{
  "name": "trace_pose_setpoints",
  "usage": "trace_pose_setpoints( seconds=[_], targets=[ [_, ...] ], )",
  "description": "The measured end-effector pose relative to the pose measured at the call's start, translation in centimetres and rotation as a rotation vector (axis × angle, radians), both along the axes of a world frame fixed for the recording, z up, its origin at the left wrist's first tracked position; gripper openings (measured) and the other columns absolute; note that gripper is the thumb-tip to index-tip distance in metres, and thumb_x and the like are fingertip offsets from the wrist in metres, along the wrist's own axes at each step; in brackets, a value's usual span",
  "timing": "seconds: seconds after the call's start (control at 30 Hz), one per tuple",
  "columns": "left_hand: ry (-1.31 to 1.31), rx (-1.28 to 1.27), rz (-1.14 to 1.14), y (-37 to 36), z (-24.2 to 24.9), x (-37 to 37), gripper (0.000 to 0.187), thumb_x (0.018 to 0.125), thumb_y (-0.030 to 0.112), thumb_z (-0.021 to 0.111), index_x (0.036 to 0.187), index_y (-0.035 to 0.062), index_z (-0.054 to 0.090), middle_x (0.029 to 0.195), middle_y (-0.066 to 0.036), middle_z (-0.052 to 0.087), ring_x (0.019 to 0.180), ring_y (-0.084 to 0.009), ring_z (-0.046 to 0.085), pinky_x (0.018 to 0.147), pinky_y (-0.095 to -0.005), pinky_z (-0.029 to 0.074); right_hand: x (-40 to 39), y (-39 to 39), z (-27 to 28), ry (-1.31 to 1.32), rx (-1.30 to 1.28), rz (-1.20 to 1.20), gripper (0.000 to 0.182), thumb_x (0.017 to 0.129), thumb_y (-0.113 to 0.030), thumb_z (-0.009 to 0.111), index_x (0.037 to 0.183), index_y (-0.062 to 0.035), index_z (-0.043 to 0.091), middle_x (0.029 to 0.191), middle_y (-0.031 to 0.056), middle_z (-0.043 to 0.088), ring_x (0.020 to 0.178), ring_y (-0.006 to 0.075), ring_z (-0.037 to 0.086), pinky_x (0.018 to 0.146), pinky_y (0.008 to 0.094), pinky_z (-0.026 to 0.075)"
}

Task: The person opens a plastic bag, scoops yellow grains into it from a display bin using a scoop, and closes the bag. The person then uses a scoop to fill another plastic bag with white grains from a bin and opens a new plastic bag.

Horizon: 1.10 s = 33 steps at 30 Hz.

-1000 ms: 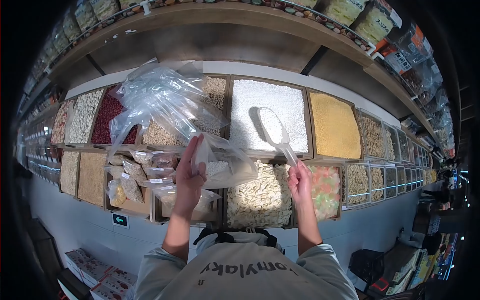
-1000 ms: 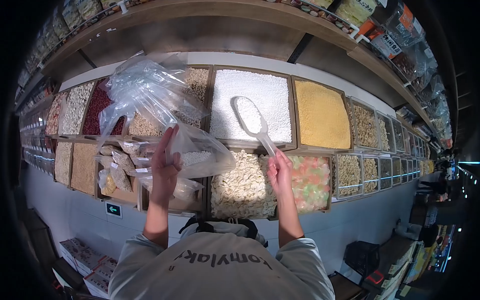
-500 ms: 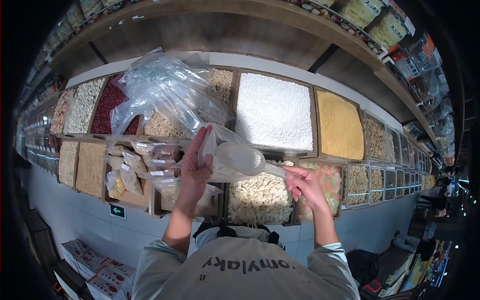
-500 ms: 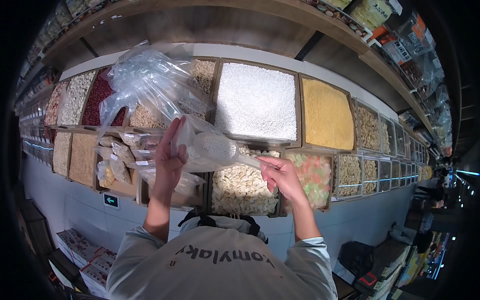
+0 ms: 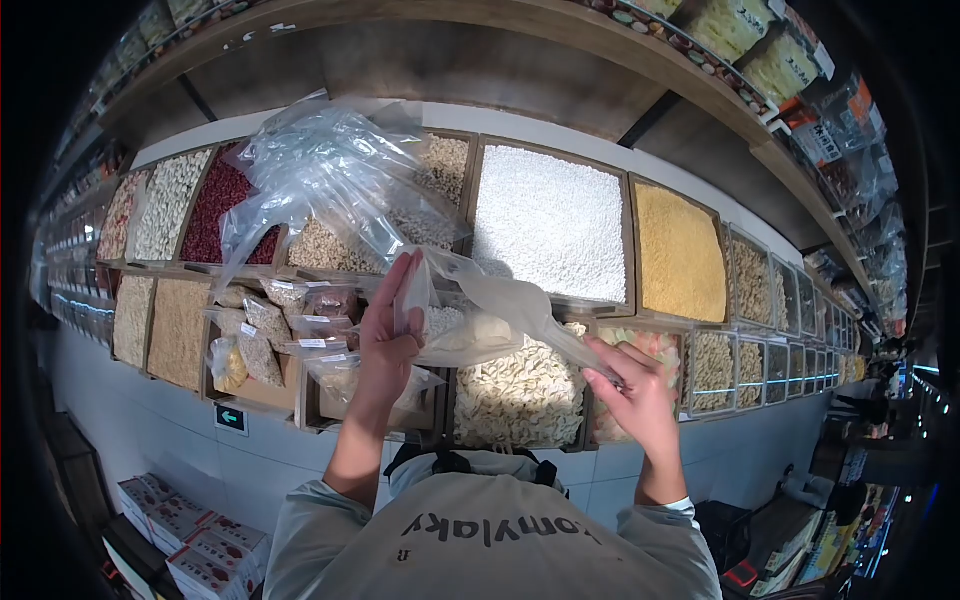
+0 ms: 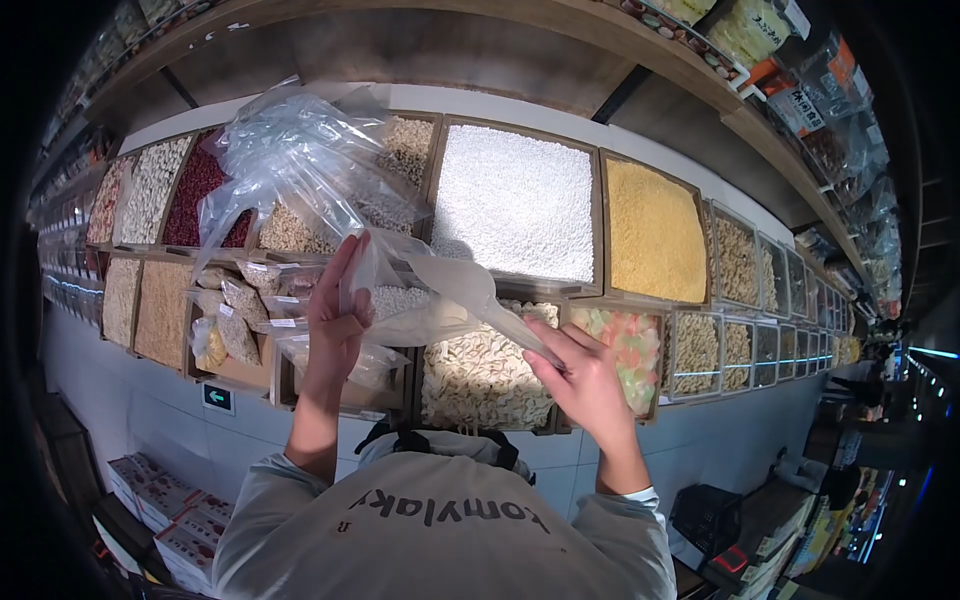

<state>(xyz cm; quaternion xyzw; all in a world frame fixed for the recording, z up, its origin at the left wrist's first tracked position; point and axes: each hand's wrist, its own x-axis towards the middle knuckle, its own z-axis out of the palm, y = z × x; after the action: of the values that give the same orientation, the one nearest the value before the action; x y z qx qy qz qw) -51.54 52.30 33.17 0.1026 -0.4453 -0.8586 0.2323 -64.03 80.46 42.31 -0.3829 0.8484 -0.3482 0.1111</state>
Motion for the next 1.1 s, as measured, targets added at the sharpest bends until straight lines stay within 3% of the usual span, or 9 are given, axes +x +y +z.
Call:
trace_pose_setpoints(
  seconds=[0.13,0.37,0.53,0.67,0.7,0.83,0.9,1.03,1.1],
  targets=[
    [-0.045,-0.013,0.010,0.3,0.2,-0.1,0.102,0.056,-0.015,0.040,0.156,0.0022,0.031,0.163,-0.012,0.032,0.064,-0.0046,0.034,0.057,-0.0175,0.030,-3.0,1.7,-1.6,-0.215,-0.142,-0.436,0.033,0.089,-0.007,0.071,0.121,0.0031,0.068,0.079,0.0157,0.068,0.056,0.0173,0.060,0.056,0.0316,0.048],
    [-0.027,0.004,-0.005,1.0,0.6,0.3,0.102,0.057,-0.019,0.039,0.156,0.0010,0.029,0.162,-0.013,0.033,0.061,-0.0040,0.038,0.053,-0.0189,0.031,-11.3,-2.1,-9.5,0.051,0.159,-0.482,0.034,0.091,-0.017,0.067,0.116,0.0057,0.069,0.064,0.0173,0.065,0.058,0.0196,0.067,0.054,0.0324,0.051],
    [0.028,-0.001,-0.050,1.5,1.4,0.1,0.104,0.056,-0.017,0.041,0.158,0.0025,0.026,0.164,-0.013,0.029,0.061,-0.0047,0.039,0.054,-0.0196,0.032,-12.6,-4.7,-13.8,-0.347,0.013,-0.642,0.040,0.091,-0.025,0.066,0.115,0.0058,0.069,0.066,0.0194,0.066,0.067,0.0302,0.071,0.065,0.0421,0.055],
    [0.070,-0.025,-0.089,1.6,2.6,0.1,0.105,0.055,-0.017,0.042,0.157,0.0026,0.028,0.164,-0.015,0.028,0.064,-0.0064,0.040,0.059,-0.0190,0.035,-6.3,-3.5,-11.1,0.811,0.162,-0.708,0.039,0.096,-0.019,0.062,0.129,0.0025,0.060,0.102,0.0157,0.062,0.085,0.0200,0.064,0.078,0.0368,0.053],
    [0.078,-0.017,-0.111,1.4,2.7,0.1,0.105,0.055,-0.017,0.043,0.157,0.0029,0.029,0.164,-0.015,0.028,0.064,-0.0068,0.041,0.059,-0.0199,0.036,-3.9,-2.9,-11.8,0.808,0.168,-0.731,0.039,0.096,-0.019,0.062,0.129,0.0025,0.060,0.102,0.0157,0.062,0.085,0.0200,0.064,0.078,0.0368,0.053],
    [0.097,-0.002,-0.191,1.1,4.5,0.6,0.105,0.054,-0.015,0.045,0.157,0.0016,0.029,0.164,-0.015,0.028,0.064,-0.0075,0.043,0.059,-0.0206,0.036,7.0,-2.0,-19.3,-0.319,-0.684,-0.703,0.058,0.088,0.002,0.068,0.141,0.0018,0.047,0.119,0.0117,0.052,0.109,0.0191,0.055,0.093,0.0331,0.050],
    [0.118,-0.005,-0.233,1.1,5.4,1.0,0.102,0.056,-0.011,0.049,0.155,-0.0008,0.030,0.164,-0.016,0.028,0.064,-0.0078,0.044,0.058,-0.0213,0.036,9.9,-4.3,-19.4,-0.274,-0.526,-0.492,0.089,0.083,0.004,0.073,0.157,-0.0039,0.024,0.140,0.0165,0.043,0.133,0.0264,0.043,0.106,0.0396,0.043],
    [0.167,0.020,-0.257,0.9,6.5,1.8,0.100,0.057,-0.007,0.052,0.155,0.0000,0.032,0.163,-0.017,0.029,0.063,-0.0077,0.044,0.058,-0.0205,0.036,7.4,-7.5,-19.2,-0.472,-0.660,-0.460,0.064,0.089,-0.005,0.070,0.147,-0.0010,0.043,0.142,0.0161,0.048,0.129,0.0253,0.049,0.105,0.0378,0.043],
    [0.195,0.046,-0.363,-0.3,7.3,2.1,0.097,0.061,-0.018,0.044,0.155,0.0056,0.035,0.162,-0.012,0.032,0.068,-0.0044,0.043,0.060,-0.0211,0.037,6.4,-8.6,-14.2,-0.502,-0.569,-0.370,0.042,0.104,-0.029,0.053,0.131,0.0024,0.059,0.117,0.0114,0.064,0.120,0.0212,0.057,0.101,0.0368,0.044]
  ],
)
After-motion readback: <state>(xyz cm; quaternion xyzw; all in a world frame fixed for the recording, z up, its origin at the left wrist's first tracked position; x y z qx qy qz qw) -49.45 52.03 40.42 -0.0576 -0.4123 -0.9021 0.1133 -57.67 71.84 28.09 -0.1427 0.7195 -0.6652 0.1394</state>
